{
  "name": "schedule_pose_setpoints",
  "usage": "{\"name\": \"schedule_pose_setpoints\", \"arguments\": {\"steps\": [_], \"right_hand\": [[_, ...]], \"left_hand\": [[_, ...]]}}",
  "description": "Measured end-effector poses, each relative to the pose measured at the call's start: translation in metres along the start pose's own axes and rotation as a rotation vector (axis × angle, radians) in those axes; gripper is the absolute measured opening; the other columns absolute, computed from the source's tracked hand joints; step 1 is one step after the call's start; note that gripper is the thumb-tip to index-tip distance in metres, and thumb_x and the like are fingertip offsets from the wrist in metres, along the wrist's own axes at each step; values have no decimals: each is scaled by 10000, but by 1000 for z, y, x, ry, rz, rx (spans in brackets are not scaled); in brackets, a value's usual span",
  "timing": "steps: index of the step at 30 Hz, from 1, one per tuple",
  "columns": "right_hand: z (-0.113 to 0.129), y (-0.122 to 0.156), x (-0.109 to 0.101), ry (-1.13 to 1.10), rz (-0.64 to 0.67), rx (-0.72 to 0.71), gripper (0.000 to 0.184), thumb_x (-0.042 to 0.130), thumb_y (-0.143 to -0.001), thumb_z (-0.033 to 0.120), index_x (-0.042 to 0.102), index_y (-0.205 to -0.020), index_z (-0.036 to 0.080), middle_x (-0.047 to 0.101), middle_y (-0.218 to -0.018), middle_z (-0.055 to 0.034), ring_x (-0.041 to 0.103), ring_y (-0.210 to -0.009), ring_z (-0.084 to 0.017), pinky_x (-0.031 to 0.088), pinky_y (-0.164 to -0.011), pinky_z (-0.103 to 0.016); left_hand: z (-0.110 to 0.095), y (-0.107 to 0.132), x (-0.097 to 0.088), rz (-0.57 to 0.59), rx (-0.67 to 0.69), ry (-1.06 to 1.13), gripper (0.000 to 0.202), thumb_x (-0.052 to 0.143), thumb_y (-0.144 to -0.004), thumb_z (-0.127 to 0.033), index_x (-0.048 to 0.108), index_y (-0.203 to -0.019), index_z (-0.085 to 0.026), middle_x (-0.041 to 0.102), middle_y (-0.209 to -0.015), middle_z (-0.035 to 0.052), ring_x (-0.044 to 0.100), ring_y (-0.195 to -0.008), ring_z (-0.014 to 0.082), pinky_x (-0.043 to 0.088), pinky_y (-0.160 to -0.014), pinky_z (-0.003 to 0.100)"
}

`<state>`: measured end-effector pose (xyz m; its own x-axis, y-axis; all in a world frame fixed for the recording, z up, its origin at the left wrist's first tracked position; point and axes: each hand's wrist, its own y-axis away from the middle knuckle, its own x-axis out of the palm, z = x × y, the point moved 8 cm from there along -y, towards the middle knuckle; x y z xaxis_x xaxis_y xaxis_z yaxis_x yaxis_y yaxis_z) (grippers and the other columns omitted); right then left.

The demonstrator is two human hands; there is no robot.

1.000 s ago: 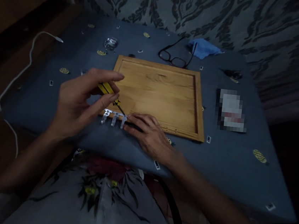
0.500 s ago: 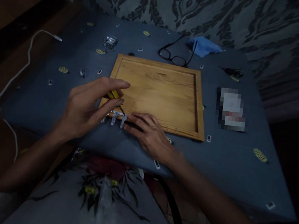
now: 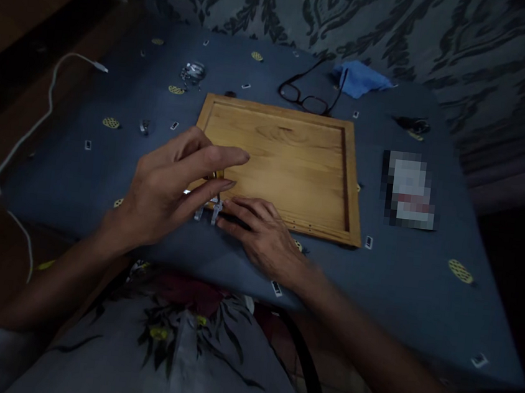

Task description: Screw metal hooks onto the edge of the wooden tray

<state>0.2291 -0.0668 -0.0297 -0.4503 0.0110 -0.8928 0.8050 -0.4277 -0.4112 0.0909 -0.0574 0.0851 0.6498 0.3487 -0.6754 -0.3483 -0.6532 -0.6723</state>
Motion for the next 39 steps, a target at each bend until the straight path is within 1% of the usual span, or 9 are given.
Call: {"name": "schedule_pose_setpoints", "arguments": {"steps": [3,9,19,21,25,27,31,34,39], "right_hand": [[0,1,0,-17,-4,-1,364,530,-1022,149,660,-1355,221,668,-1415,-106,526,-1324,-290,482,-1031,-485],[-1,2,2,-30,24,3,379,513,-1027,149,644,-1375,223,651,-1440,-110,510,-1358,-298,471,-1053,-500],[-1,0,1,-57,21,10,378,549,-1010,144,658,-1364,217,666,-1417,-117,515,-1355,-297,470,-1048,-504],[0,-1,0,-48,3,2,361,544,-1013,144,668,-1347,206,676,-1399,-116,521,-1349,-295,473,-1049,-490],[0,-1,-2,-53,1,3,340,528,-1027,162,672,-1333,199,680,-1394,-107,520,-1350,-292,476,-1062,-482],[0,-1,-1,-63,4,3,346,528,-1027,163,667,-1342,203,674,-1403,-113,518,-1358,-291,476,-1063,-488],[-1,0,1,-55,20,16,363,531,-1025,161,655,-1358,233,666,-1415,-109,520,-1363,-290,473,-1057,-493],[-1,0,1,-44,28,14,358,518,-1032,166,651,-1359,232,672,-1403,-107,523,-1356,-287,476,-1051,-493],[0,-1,0,-27,16,8,360,502,-1036,157,648,-1356,237,670,-1404,-96,521,-1359,-289,476,-1044,-490]], "left_hand": [[0,-3,2,31,-9,34,296,679,-977,-239,677,-1270,-278,741,-1024,20,709,-870,177,606,-813,314],[4,-8,1,74,-66,135,391,690,-973,-226,591,-1339,-324,722,-1298,11,716,-1164,223,597,-1007,341],[5,-9,5,222,20,199,331,673,-991,-277,638,-1320,-281,772,-1178,30,756,-1055,200,643,-954,330],[4,-8,3,176,4,190,321,682,-989,-287,636,-1307,-300,759,-1198,4,751,-1051,179,652,-947,313],[14,-1,-16,-94,-240,166,263,670,-1013,-315,622,-1271,-296,696,-1161,-59,716,-1035,128,666,-894,271],[16,2,-23,-169,-304,173,256,671,-1014,-325,622,-1262,-283,675,-1132,-62,712,-1026,133,665,-876,258],[11,2,-18,-64,-205,188,274,708,-979,-336,645,-1245,-319,718,-1079,-30,742,-958,157,681,-849,292],[13,5,-12,12,-185,133,322,695,-981,-282,626,-1286,-359,738,-1156,-35,750,-992,187,673,-905,360],[13,6,-9,20,-204,144,335,679,-990,-279,606,-1301,-379,739,-1182,-34,749,-1017,189,664,-908,376]]}}
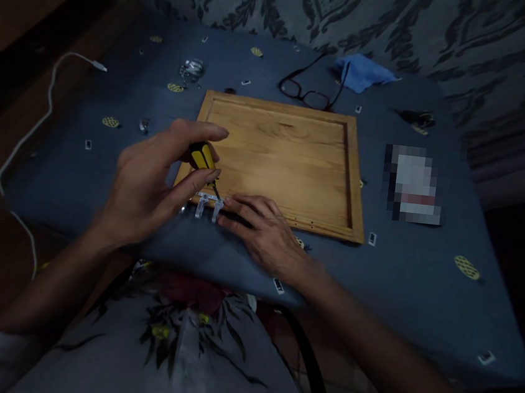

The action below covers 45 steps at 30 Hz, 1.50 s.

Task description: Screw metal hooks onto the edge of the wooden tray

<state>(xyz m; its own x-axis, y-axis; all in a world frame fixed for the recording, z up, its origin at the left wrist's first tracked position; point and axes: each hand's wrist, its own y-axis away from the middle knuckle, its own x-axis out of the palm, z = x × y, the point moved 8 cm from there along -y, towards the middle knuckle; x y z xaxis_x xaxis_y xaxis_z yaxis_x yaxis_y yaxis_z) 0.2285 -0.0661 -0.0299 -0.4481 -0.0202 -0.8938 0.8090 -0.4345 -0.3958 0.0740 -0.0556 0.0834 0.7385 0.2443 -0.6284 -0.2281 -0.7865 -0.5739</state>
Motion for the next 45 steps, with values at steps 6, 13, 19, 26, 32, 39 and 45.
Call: {"name": "schedule_pose_setpoints", "arguments": {"steps": [6,13,19,26,32,39,45], "right_hand": [[0,0,-1,-20,-5,-8,356,531,-1022,155,652,-1352,212,679,-1389,-111,525,-1340,-299,473,-1038,-496],[0,0,0,-4,2,-8,366,511,-1027,150,645,-1360,219,668,-1406,-101,515,-1347,-295,470,-1043,-486],[-1,1,1,-21,-4,-11,373,505,-1024,141,657,-1355,216,654,-1435,-124,516,-1352,-302,472,-1036,-511],[0,1,0,-27,-9,-8,380,538,-1012,142,655,-1368,206,667,-1413,-133,519,-1348,-291,473,-1046,-497],[0,0,-3,-18,-27,-15,358,519,-1031,167,656,-1360,206,681,-1390,-124,522,-1339,-281,471,-1048,-479],[-2,1,0,-14,-8,2,366,493,-1047,176,637,-1376,248,677,-1397,-92,517,-1362,-274,464,-1062,-479],[-1,1,0,-19,-42,-22,366,507,-1039,177,638,-1378,220,674,-1400,-115,529,-1343,-273,476,-1055,-478]], "left_hand": [[-2,-1,2,-8,9,8,320,695,-976,-259,627,-1269,-366,747,-1163,-20,750,-1027,198,658,-913,368],[-6,-1,8,48,107,-28,337,657,-999,-250,597,-1324,-314,749,-1211,3,734,-1110,203,627,-971,344],[-14,-5,13,56,153,-142,240,674,-990,-311,648,-1225,-266,756,-1082,13,739,-930,178,643,-802,294],[-15,-10,13,48,161,-127,231,684,-983,-258,674,-1213,-262,773,-1098,-6,754,-979,179,640,-863,293],[-21,-13,15,108,251,-105,309,684,-971,-161,661,-1273,-225,773,-1173,2,755,-1007,161,627,-903,271],[-19,-14,14,194,291,0,335,642,-998,-167,662,-1323,-248,773,-1185,12,751,-1021,152,617,-922,249],[-16,-12,-2,-4,256,21,442,713,-947,-140,649,-1356,-296,769,-1190,-4,756,-995,148,645,-876,254]]}}
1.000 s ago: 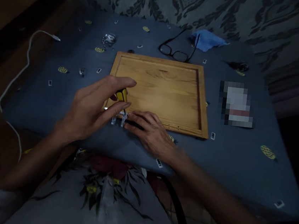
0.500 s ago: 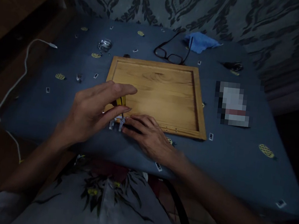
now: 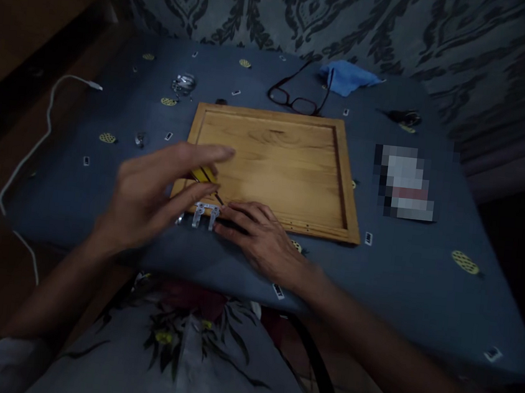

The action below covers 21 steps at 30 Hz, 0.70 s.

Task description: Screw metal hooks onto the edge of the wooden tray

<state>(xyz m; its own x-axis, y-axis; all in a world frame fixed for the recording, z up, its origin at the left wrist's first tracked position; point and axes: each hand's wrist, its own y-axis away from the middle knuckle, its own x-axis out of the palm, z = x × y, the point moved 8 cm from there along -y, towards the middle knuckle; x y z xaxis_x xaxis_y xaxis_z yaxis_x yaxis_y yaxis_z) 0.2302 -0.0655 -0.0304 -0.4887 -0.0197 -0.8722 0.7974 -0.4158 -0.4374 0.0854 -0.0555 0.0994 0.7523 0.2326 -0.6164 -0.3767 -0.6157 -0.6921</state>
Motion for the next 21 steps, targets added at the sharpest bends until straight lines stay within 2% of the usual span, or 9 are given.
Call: {"name": "schedule_pose_setpoints", "arguments": {"steps": [2,3,4,6,9,12,15,21], "right_hand": [[0,0,-1,3,-3,-5,360,504,-1040,177,645,-1370,210,670,-1411,-116,533,-1338,-274,478,-1062,-473],[1,-1,-2,5,-4,-7,360,499,-1039,173,647,-1366,205,667,-1414,-118,534,-1338,-276,479,-1064,-474],[1,-1,-2,8,-4,-8,362,495,-1039,169,648,-1365,202,666,-1416,-119,535,-1335,-277,481,-1064,-475],[1,-1,-3,14,-16,-11,359,496,-1037,169,650,-1360,199,668,-1412,-119,541,-1326,-280,487,-1055,-474],[1,0,-2,36,-31,-11,357,495,-1038,168,653,-1354,215,677,-1399,-99,553,-1306,-276,495,-1039,-463],[1,0,0,47,-17,-9,363,488,-1041,163,651,-1358,229,681,-1392,-89,551,-1316,-272,494,-1038,-459],[2,-1,-1,25,-11,-11,363,506,-1030,156,655,-1357,204,679,-1391,-119,545,-1318,-289,490,-1034,-483],[1,-2,-1,-8,5,-1,374,555,-1004,135,658,-1358,193,677,-1395,-135,540,-1330,-294,478,-1042,-491]], "left_hand": [[2,3,-18,-211,-50,14,485,754,-909,-123,663,-1341,-322,751,-1186,-15,753,-923,127,650,-754,220],[2,5,-23,-273,-71,23,490,766,-897,-122,671,-1331,-329,743,-1164,-20,747,-893,119,643,-702,206],[3,6,-25,-284,-87,23,484,774,-890,-126,678,-1319,-329,738,-1136,-21,743,-878,115,638,-680,198],[2,5,-19,-188,-96,-12,466,777,-891,-145,674,-1317,-304,743,-1113,-16,745,-902,119,641,-733,194],[-1,8,-6,-30,-71,-116,423,747,-920,-152,651,-1320,-251,760,-1176,0,755,-988,126,626,-894,199],[-4,11,-1,-4,-40,-151,378,720,-947,-158,634,-1309,-226,763,-1204,12,756,-1036,131,611,-948,207],[-3,12,3,1,-42,-135,369,706,-959,-162,620,-1314,-218,757,-1225,25,743,-1109,153,612,-981,239],[4,15,9,51,-112,-85,389,656,-987,-180,593,-1350,-303,745,-1252,-12,728,-1159,193,633,-1005,329]]}}
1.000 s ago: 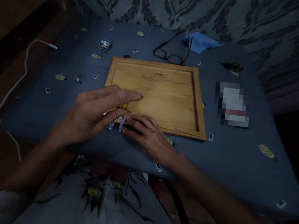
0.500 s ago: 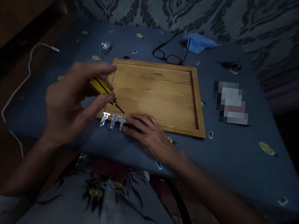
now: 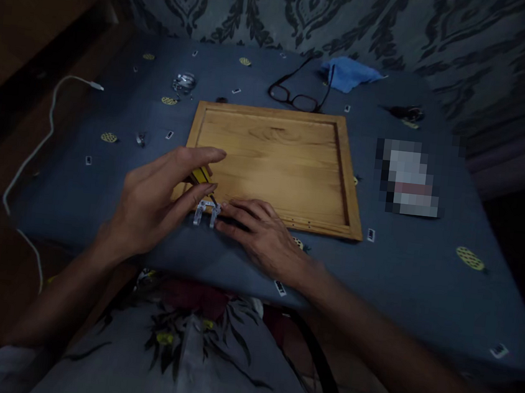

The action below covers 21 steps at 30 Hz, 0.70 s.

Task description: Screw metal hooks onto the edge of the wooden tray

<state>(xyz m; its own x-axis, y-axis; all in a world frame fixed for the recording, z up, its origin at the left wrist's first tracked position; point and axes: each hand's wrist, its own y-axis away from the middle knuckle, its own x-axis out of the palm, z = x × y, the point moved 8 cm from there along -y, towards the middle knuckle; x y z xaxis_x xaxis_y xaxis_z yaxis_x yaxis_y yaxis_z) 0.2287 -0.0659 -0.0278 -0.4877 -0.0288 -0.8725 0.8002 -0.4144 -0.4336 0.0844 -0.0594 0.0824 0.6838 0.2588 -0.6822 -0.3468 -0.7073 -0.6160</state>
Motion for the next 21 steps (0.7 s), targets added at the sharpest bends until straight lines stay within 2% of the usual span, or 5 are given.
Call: {"name": "schedule_pose_setpoints", "arguments": {"steps": [6,12,15,21], "right_hand": [[-1,1,2,8,15,11,369,537,-1020,158,654,-1365,216,678,-1395,-127,535,-1337,-293,482,-1040,-498],[-1,2,2,30,17,15,364,514,-1030,160,652,-1359,235,672,-1410,-109,533,-1344,-280,476,-1039,-487],[0,1,0,36,-4,6,365,494,-1032,149,655,-1351,225,675,-1404,-104,542,-1323,-278,476,-1040,-479],[0,1,1,27,-4,6,359,495,-1045,183,644,-1367,230,675,-1401,-107,541,-1316,-273,475,-1039,-478]], "left_hand": [[-1,-3,3,10,-17,11,349,652,-997,-230,594,-1332,-305,742,-1229,11,726,-1142,208,635,-975,350],[-5,-7,2,-52,24,-97,300,693,-971,-228,642,-1261,-285,745,-1075,-11,725,-873,162,625,-769,281],[-8,-10,4,-26,41,-106,297,683,-970,-197,652,-1254,-279,753,-1059,-8,722,-822,158,620,-774,278],[-9,-14,5,21,78,-74,292,672,-978,-198,666,-1264,-258,749,-1030,3,737,-896,164,614,-827,264]]}}
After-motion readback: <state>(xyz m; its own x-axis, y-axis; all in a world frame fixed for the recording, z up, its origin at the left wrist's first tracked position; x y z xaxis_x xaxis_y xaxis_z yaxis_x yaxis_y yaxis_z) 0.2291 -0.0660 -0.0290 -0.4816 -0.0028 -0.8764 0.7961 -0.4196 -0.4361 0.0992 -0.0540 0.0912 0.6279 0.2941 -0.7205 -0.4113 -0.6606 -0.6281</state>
